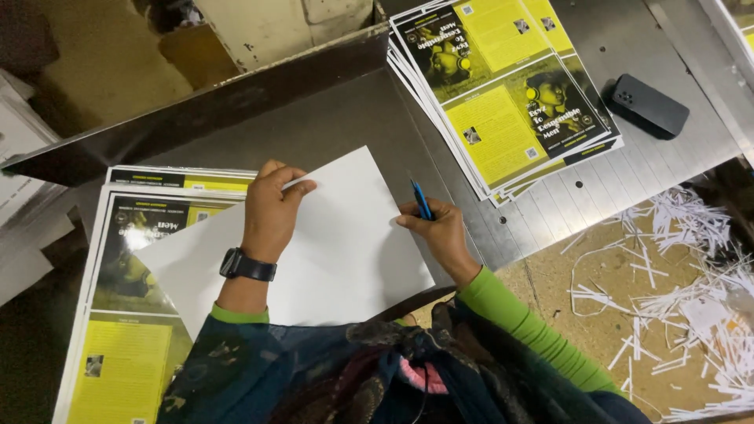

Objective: Marking white sheets of paper with a pen and organizing stacks of printed flyers on a cutting machine bed.

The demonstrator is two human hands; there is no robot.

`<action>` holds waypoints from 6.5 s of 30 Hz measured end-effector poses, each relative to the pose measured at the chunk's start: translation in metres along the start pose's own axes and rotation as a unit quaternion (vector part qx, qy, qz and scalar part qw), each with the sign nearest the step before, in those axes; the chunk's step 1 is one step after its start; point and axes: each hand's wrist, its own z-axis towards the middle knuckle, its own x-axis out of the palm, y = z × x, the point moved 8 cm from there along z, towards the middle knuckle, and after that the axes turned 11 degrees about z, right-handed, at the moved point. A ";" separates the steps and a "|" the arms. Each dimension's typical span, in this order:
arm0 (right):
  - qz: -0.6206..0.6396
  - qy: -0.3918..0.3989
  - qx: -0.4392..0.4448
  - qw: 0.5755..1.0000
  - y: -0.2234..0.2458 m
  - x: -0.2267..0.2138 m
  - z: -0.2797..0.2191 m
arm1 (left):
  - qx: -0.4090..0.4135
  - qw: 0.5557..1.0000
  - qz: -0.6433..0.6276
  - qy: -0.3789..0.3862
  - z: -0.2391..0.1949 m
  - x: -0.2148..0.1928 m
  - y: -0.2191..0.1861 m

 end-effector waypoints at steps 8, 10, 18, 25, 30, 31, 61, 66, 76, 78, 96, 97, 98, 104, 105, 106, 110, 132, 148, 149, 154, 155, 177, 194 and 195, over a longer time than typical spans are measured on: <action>0.049 0.015 -0.058 0.997 0.047 0.029 0.034 | 0.024 1.000 -0.002 0.008 -0.007 0.008 -0.028; 0.062 0.023 -0.068 0.995 0.064 0.038 0.035 | 0.022 1.000 -0.005 0.015 -0.009 0.012 -0.028; 0.034 0.043 -0.057 0.997 0.031 0.010 0.032 | 0.004 1.000 -0.013 -0.001 -0.007 0.006 -0.028; -0.041 0.049 0.017 0.998 -0.014 -0.031 -0.010 | -0.005 0.999 -0.002 -0.048 0.002 -0.016 -0.016; -0.089 0.039 0.042 0.994 -0.022 -0.067 -0.040 | 0.004 0.998 0.011 -0.060 0.006 -0.024 -0.005; -0.087 0.034 0.047 0.994 -0.016 -0.069 -0.046 | 0.002 0.998 0.000 -0.063 0.007 -0.027 -0.006; -0.067 -0.205 -0.085 0.973 0.019 -0.238 -0.112 | 0.066 0.989 -0.016 -0.133 0.010 -0.063 -0.053; -0.008 -0.106 -0.048 0.993 0.023 -0.141 -0.093 | 0.046 0.989 -0.029 -0.136 0.003 -0.069 -0.063; 0.255 0.017 0.042 0.966 0.002 -0.029 -0.070 | -0.088 0.979 -0.023 -0.184 -0.013 -0.106 -0.043; 0.248 0.013 0.042 0.968 0.009 -0.026 -0.066 | -0.111 0.975 -0.028 -0.191 -0.019 -0.114 -0.040; 0.275 -0.079 -0.058 0.956 0.062 -0.025 -0.040 | -0.186 0.954 -0.096 -0.214 -0.035 -0.106 0.027; 0.270 -0.088 -0.074 0.956 0.068 -0.026 -0.037 | -0.190 0.954 -0.098 -0.212 -0.036 -0.104 0.029; 0.270 -0.089 -0.073 0.956 0.073 -0.026 -0.033 | -0.191 0.954 -0.098 -0.211 -0.037 -0.101 0.036; 0.236 -0.093 -0.107 0.961 0.091 -0.039 -0.011 | -0.262 0.929 -0.133 -0.226 -0.041 -0.077 0.082; 0.210 -0.102 -0.112 0.966 0.088 -0.047 -0.009 | -0.275 0.919 -0.155 -0.235 -0.040 -0.067 0.108; 0.181 -0.107 -0.115 0.971 0.085 -0.054 -0.007 | -0.292 0.907 -0.177 -0.247 -0.044 -0.056 0.135; 0.104 -0.150 -0.099 0.978 0.078 -0.097 -0.024 | -0.338 0.888 -0.174 -0.259 -0.054 -0.016 0.207; -0.272 -0.088 -0.056 0.956 -0.026 -0.096 0.019 | 0.068 0.903 0.302 0.297 0.076 0.185 0.025; -0.436 -0.040 -0.135 0.889 -0.030 0.064 0.134 | 0.059 0.918 0.316 0.231 0.082 0.187 0.030; -0.435 -0.039 -0.136 0.889 -0.031 0.064 0.136 | 0.058 0.918 0.317 0.229 0.084 0.187 0.031; -0.435 -0.043 -0.130 0.890 -0.032 0.064 0.134 | 0.051 0.921 0.309 0.234 0.082 0.188 0.029; -0.435 -0.044 -0.130 0.890 -0.032 0.063 0.135 | 0.052 0.920 0.309 0.234 0.082 0.186 0.028; -0.493 0.014 -0.107 0.863 -0.030 0.058 0.120 | 0.061 0.919 0.312 0.235 0.080 0.182 0.024; -0.475 0.019 -0.088 0.875 -0.021 0.038 0.069 | 0.048 0.917 0.313 0.243 0.082 0.185 0.027; -0.476 0.020 -0.082 0.875 -0.019 0.036 0.065 | 0.046 0.915 0.312 0.252 0.083 0.189 0.030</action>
